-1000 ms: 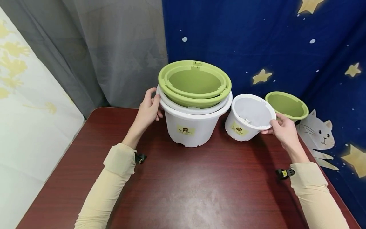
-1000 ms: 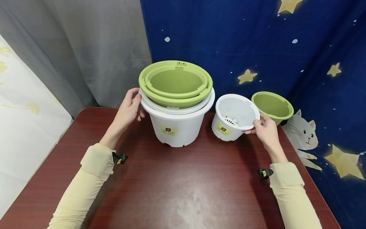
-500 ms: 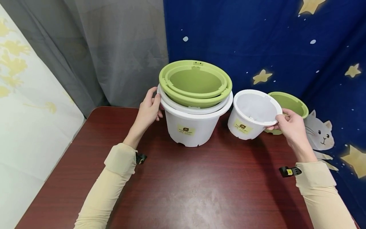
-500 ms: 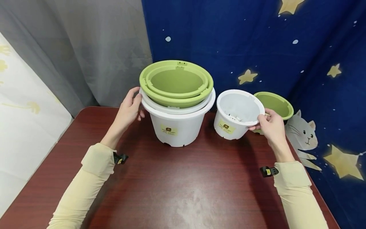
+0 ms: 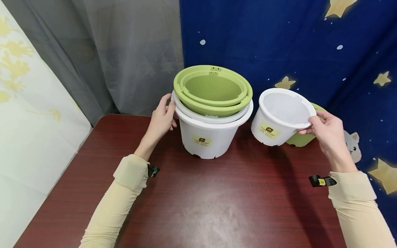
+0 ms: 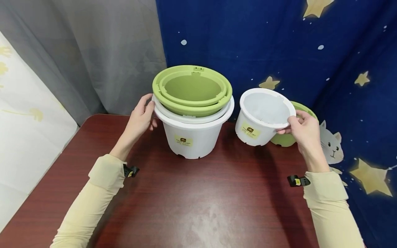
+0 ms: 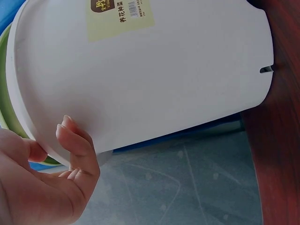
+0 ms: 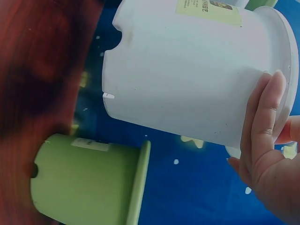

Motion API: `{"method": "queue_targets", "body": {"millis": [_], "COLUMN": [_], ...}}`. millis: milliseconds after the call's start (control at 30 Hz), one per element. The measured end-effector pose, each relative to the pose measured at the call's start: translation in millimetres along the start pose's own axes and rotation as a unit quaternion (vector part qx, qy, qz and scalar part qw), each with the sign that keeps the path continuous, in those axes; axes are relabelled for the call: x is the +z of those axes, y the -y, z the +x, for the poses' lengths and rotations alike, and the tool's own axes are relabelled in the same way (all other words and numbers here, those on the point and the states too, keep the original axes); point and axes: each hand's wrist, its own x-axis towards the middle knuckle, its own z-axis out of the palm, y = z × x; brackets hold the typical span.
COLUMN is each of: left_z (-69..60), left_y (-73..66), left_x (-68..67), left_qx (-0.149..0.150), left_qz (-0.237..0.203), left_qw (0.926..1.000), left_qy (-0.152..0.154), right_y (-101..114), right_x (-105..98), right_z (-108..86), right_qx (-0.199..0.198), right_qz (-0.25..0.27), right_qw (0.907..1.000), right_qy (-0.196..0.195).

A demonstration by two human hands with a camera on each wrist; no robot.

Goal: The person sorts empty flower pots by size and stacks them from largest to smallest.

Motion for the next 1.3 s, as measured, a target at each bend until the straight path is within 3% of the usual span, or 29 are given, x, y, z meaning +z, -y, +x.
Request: {"method": "queue_targets", "body": {"millis": [333, 567, 900, 1300], "left_z": [-1.1, -2.4, -4.1, -4.6], "left_y": [-0.5, -3.8, -4.2, -3.8], "left_x": [2.8, 4.8, 6.2, 6.4], "left_qx": [0.000, -0.002, 0.000, -0.008], "left_qz": [0.003, 0.006, 0.003, 0.004], "left_qw": [1.0000, 1.0000, 0.9998, 0.9995], "left_qy": [0.000, -0.007, -0.021, -0.029], "right_y": [24, 40, 55, 75], "right_x": [-6, -8, -11, -8], "right_z": [5.0, 7.8, 10.7, 16.0], "right_qx": [0.002, -0.004, -0.033, -0.056], "right_qz": [0.049, 0.049, 0.126, 0.120], "right_qw": [0.9985, 0.9984, 0.9907, 0.9895], "right_qy": [-0.026, -0.030, -0.039, -0.059]}}
